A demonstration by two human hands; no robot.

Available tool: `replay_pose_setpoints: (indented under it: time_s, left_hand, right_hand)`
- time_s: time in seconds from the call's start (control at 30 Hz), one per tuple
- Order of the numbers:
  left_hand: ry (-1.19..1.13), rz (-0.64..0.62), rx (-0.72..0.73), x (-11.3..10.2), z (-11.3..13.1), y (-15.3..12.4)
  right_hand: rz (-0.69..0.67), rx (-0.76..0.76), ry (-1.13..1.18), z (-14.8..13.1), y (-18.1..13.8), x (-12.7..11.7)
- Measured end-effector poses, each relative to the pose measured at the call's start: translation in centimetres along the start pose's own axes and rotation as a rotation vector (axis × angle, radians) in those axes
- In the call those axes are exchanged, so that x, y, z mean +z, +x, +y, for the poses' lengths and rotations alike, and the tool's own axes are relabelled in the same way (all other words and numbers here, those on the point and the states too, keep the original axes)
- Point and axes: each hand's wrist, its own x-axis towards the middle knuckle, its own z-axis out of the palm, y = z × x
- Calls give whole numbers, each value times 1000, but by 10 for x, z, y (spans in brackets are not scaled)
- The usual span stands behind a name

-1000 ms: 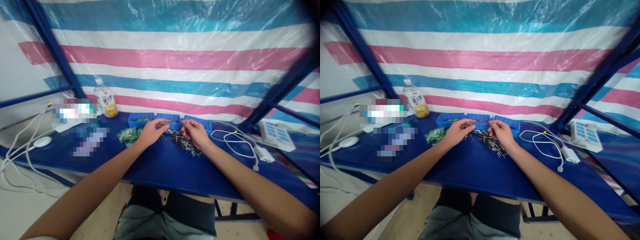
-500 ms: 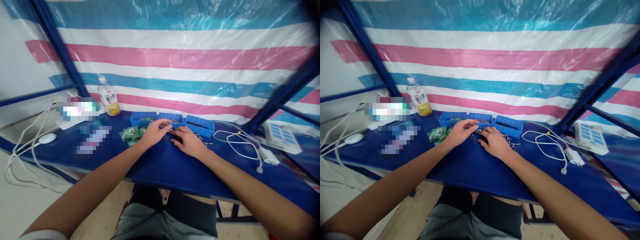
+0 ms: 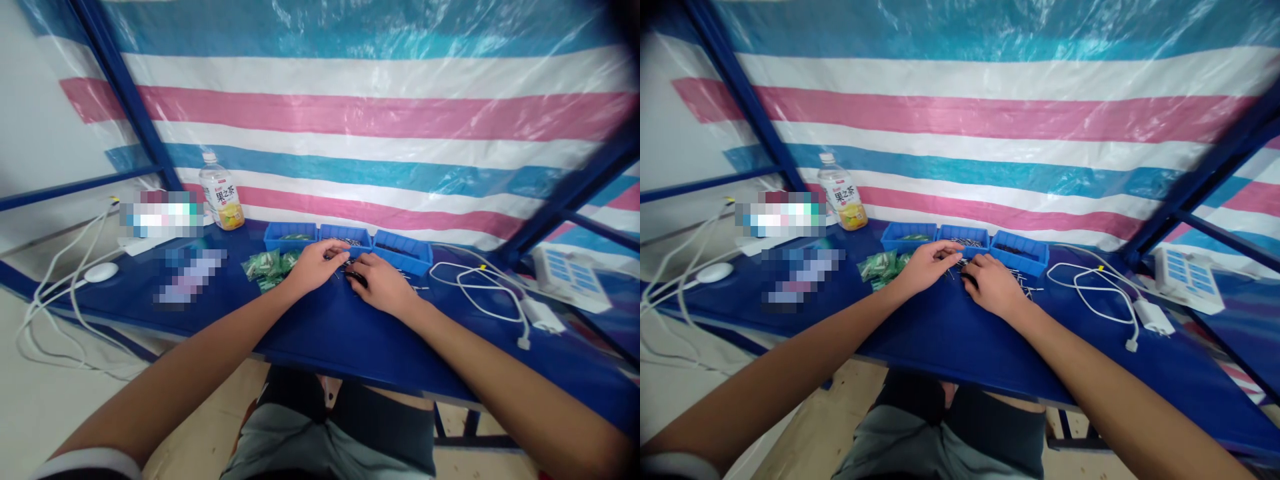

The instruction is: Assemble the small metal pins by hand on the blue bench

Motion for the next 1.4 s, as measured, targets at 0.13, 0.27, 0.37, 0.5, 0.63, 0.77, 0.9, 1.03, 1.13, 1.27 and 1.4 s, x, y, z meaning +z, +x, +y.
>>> replay_pose_setpoints:
  time_s: [0.13,0.27,0.37,0.5,0.63,0.77,0.9,1.03,1.13,1.27,1.4]
  left_hand:
    - [14,-7,4,1,0,0]
    - [22,-15,-6,3,2,0]
    - [28,-22,-12,3,2,-1]
    - [50,-33,-14,2,0,0]
    - [24,-41,-14,2,-6,1]
    - [-85,-123,-82,4,-10,1]
    - [-170,-191,-104,7,-10,1]
    - [-208,-162,-99,7,-6,2]
    - [-238,-119,-94,5,-7,3]
    - [-206,-48,-65,2,-11,4]
    - [-202,-34,-24,0,-8,3]
  right_hand:
    - [0,-34,-36,0,2,-2]
    - [32,-55,-87,4,3,-3]
    - [87,-31,9,9,3,1]
    - [167,16,177,14,2,5]
    - [295,-2,268,12,3,1]
    - [388,57,345,6,3,-4]
    - [392,66,387,2,1,-4]
    - [396,8,395,1,0,-4]
    - [382,-12,405,1,1,-4]
    - [334,-17,475,1,2,-3]
    - [340,147,625,2,4,4]
